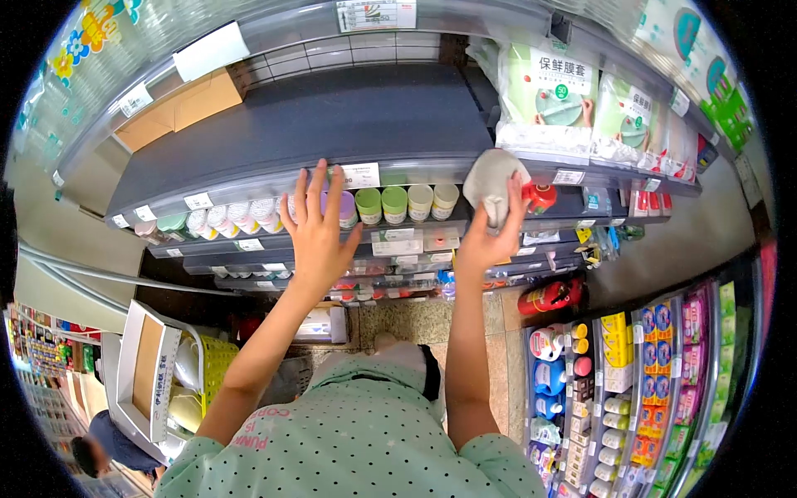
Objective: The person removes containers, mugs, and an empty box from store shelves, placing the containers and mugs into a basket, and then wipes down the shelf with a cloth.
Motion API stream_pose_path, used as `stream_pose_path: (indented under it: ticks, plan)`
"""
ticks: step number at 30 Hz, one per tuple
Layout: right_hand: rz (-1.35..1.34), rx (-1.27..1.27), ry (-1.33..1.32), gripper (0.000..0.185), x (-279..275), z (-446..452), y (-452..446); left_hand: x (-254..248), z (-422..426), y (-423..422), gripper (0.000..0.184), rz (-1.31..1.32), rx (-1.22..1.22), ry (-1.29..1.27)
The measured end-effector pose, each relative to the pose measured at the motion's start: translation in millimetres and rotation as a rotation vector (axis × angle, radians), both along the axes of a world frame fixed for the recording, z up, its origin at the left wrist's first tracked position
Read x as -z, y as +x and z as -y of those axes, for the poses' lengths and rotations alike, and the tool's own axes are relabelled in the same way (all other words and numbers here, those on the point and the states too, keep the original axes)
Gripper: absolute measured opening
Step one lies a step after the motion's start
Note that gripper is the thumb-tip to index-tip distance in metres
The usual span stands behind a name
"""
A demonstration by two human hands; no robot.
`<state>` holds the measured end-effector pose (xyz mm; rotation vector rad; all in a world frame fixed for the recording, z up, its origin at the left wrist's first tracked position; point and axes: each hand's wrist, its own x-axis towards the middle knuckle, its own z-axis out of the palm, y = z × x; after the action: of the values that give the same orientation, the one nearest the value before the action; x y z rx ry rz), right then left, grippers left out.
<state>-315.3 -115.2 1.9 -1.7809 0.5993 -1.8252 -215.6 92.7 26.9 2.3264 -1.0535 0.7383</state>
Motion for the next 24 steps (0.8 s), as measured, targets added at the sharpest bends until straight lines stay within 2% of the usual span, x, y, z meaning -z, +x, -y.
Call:
stream_pose_path:
  ticks: [1,4,9,15,18,22,23,24]
  plan:
    - [0.021,-0.008,-0.026,0.044,0,-1,6,4,-1,1,0.096,-0.023,-0.003,0.036]
    - [0.035,-0.073,-0.022,0.042,10,-7,20,5,0,1,0.097,-0.031,-0.021,0.07]
    - [-0.018,0.002,-0.078,0.041,11,-17,35,8,-1,2,0.1,-0.025,-0.032,0.109]
    - [-0.078,-0.106,-0.084,0.057,13,-44,40,10,1,3,0.101,-0.035,-0.031,0.095]
    - [-0.167,-0.164,-0.115,0.06,8,-64,44,7,1,0,0.101,-0.044,-0.038,0.108]
    - [-0.124,-0.358,-0.154,0.06,16,-66,45,7,1,0,0.101,-0.033,-0.047,0.124]
    - [-0.112,-0.388,-0.092,0.062,13,-66,36,8,2,1,0.101,-0.028,-0.047,0.125]
    - [-0.083,-0.321,-0.108,0.061,10,-60,32,9,1,1,0.101,-0.025,-0.048,0.126]
